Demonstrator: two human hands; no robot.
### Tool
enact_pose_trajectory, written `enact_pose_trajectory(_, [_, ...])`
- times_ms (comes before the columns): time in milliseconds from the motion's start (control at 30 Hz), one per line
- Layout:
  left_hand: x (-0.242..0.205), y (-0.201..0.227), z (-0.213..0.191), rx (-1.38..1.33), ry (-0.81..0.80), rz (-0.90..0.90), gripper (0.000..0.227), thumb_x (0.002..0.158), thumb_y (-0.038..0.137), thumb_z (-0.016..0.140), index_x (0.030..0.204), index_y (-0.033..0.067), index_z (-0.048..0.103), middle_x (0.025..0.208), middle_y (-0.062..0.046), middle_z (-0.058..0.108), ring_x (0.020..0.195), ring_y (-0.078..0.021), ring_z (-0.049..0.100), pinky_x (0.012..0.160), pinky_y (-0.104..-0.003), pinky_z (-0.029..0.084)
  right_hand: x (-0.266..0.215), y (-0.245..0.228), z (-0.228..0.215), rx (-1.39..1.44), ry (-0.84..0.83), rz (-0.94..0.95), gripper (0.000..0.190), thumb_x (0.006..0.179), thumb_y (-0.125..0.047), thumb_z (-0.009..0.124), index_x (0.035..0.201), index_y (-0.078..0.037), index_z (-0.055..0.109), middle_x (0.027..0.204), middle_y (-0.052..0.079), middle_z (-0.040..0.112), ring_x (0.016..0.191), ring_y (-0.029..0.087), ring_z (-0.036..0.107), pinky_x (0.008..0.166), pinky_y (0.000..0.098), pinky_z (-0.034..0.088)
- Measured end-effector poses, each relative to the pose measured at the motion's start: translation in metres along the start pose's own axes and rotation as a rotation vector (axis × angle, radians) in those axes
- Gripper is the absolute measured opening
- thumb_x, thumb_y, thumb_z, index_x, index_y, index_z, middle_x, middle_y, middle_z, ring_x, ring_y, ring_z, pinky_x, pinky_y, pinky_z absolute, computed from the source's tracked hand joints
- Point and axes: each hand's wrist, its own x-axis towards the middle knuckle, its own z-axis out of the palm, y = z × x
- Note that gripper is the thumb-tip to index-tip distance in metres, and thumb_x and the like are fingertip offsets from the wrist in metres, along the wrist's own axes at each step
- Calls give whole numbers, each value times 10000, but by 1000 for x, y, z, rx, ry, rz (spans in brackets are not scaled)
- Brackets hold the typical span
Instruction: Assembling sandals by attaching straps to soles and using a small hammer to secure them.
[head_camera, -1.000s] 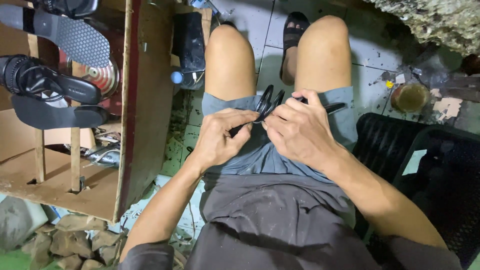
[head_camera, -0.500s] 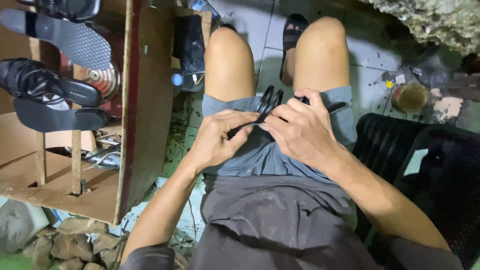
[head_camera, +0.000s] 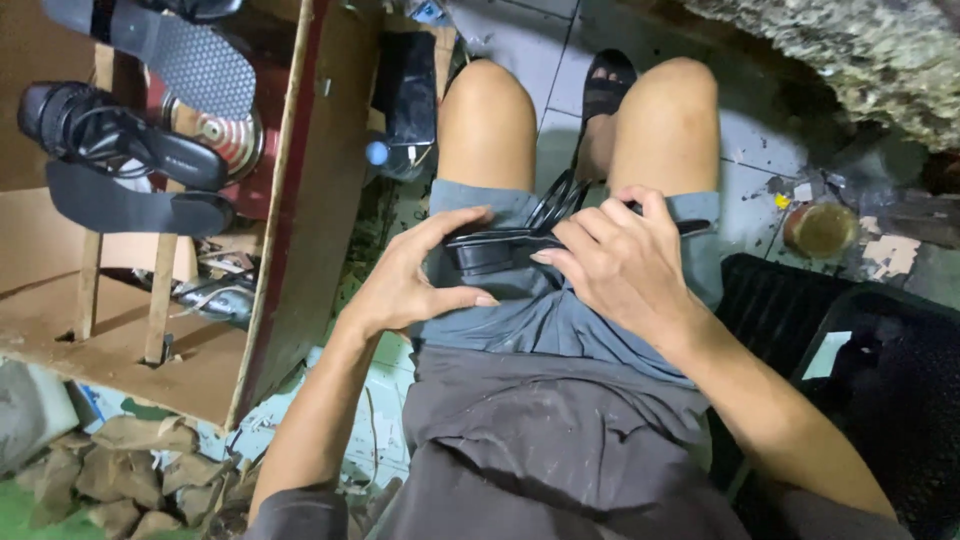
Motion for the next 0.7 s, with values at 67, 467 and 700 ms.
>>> enact_pose_trajectory(67, [-8,-14,7,10,106,51,785,652,186,969,1331,21,612,1250,-180,694,1181,-369,658,1022,-475,501,3,1,1,-25,2,-26,281,997,-398,653,937,-126,687,835,50,662,781,216,627,973,432,409])
enact_pose_trajectory(467, [-8,-31,23,-179,298,128,442,707,76,919,1087,-27,717,1080,-220,742,1033,-400,724,885,-478,562,-2,4,4,-119,-38,-26,261,996,-421,638,937,-174,694,832,-9,665,769,181,634,892,386,463])
enact_pose_trajectory(700, [2,-18,6,-66,114,124,438,796,117,863,1197,43,702,1160,-172,733,1076,-394,708,885,-469,559,1,0,5,-135,-26,-22,255,1002,-402,637,955,-158,694,833,-2,650,775,188,632,886,376,464])
